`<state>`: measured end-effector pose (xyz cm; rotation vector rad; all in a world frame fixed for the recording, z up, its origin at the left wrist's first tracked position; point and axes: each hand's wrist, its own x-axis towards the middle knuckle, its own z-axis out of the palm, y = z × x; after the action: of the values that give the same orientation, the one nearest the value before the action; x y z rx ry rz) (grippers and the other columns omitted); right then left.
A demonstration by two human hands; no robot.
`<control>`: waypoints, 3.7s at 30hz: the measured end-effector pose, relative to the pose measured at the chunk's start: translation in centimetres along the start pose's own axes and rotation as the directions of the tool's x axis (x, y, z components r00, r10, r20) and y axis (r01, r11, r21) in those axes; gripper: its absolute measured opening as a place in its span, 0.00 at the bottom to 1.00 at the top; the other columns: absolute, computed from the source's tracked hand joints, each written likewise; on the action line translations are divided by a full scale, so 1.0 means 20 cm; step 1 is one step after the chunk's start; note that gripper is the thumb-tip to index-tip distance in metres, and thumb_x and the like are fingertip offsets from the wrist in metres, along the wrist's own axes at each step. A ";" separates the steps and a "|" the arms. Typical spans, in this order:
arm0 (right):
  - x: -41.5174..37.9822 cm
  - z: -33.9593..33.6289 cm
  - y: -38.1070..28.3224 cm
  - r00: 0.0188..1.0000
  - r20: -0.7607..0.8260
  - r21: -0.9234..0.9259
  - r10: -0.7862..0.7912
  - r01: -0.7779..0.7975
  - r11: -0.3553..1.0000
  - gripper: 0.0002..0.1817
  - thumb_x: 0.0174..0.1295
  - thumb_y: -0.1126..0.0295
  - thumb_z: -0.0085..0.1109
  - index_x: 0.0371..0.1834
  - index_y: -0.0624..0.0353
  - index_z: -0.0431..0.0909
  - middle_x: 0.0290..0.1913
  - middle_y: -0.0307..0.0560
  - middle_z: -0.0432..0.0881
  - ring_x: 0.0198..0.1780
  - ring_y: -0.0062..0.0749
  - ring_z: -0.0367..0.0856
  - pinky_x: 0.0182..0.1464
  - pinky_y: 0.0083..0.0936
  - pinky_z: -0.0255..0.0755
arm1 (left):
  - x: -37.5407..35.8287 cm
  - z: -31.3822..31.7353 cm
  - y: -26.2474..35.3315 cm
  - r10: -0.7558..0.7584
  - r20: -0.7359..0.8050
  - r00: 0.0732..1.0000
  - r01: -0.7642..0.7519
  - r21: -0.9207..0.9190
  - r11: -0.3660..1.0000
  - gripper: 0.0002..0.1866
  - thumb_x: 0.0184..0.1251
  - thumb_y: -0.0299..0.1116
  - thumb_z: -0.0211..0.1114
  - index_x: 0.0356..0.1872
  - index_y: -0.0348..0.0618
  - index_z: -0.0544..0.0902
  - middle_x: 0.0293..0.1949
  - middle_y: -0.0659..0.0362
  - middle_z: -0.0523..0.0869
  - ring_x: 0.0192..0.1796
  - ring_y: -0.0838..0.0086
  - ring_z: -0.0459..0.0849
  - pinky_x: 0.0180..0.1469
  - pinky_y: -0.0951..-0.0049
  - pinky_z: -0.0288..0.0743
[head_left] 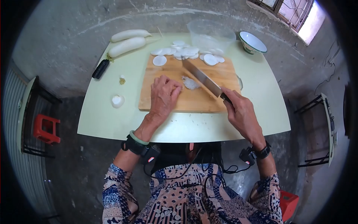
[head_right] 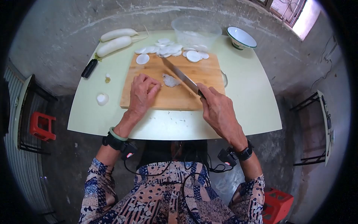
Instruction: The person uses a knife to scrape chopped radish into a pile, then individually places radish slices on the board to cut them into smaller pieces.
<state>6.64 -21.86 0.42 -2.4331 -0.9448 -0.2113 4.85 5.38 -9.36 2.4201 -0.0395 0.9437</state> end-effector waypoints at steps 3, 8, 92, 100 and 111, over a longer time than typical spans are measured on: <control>-0.04 -0.02 0.00 0.997 -0.058 0.049 0.044 -0.042 0.998 0.21 0.69 0.80 0.58 0.66 0.62 0.76 0.43 0.62 0.85 0.43 0.63 0.85 0.47 0.50 0.78 | 0.00 0.00 -0.03 -0.007 -0.001 1.000 0.007 -0.001 1.000 0.05 0.61 0.27 0.74 0.37 0.43 0.88 0.41 0.55 0.82 0.47 0.57 0.79 0.52 0.57 0.73; -0.20 -0.09 0.04 0.874 0.077 0.463 0.481 -0.458 0.759 0.22 0.74 0.76 0.55 0.70 0.66 0.75 0.34 0.46 0.84 0.32 0.29 0.84 0.36 0.29 0.75 | 0.00 -0.01 -0.01 -0.021 0.018 1.000 0.021 0.012 1.000 0.05 0.64 0.27 0.72 0.39 0.43 0.88 0.43 0.55 0.83 0.49 0.56 0.79 0.55 0.56 0.73; -0.31 -0.22 0.12 0.920 0.201 0.924 0.336 -0.292 0.248 0.22 0.78 0.68 0.57 0.69 0.71 0.71 0.32 0.46 0.83 0.20 0.19 0.78 0.19 0.16 0.70 | 0.45 -0.33 0.51 0.043 0.082 0.996 0.023 -0.669 0.743 0.14 0.80 0.37 0.66 0.52 0.36 0.90 0.42 0.60 0.93 0.44 0.78 0.86 0.50 0.75 0.78; 0.11 -0.36 0.28 0.954 0.093 0.959 0.286 -0.164 0.233 0.19 0.78 0.68 0.56 0.65 0.70 0.74 0.32 0.45 0.83 0.22 0.18 0.77 0.19 0.17 0.70 | 0.76 -0.15 0.54 0.048 0.077 0.996 -0.009 -0.438 0.899 0.12 0.83 0.36 0.63 0.44 0.39 0.90 0.32 0.69 0.85 0.33 0.88 0.72 0.35 0.80 0.68; 0.67 -0.20 0.59 0.960 0.153 0.986 0.234 -0.166 0.035 0.13 0.76 0.73 0.59 0.57 0.67 0.75 0.35 0.46 0.83 0.26 0.21 0.79 0.24 0.18 0.74 | 1.22 0.28 0.44 0.226 0.090 0.970 -0.145 -0.527 0.837 0.18 0.86 0.37 0.56 0.65 0.38 0.83 0.51 0.55 0.92 0.54 0.76 0.86 0.60 0.73 0.77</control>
<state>24.53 -23.47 3.35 -1.0996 -0.3677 0.4155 24.82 -0.91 6.93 1.9917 -0.5288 0.7120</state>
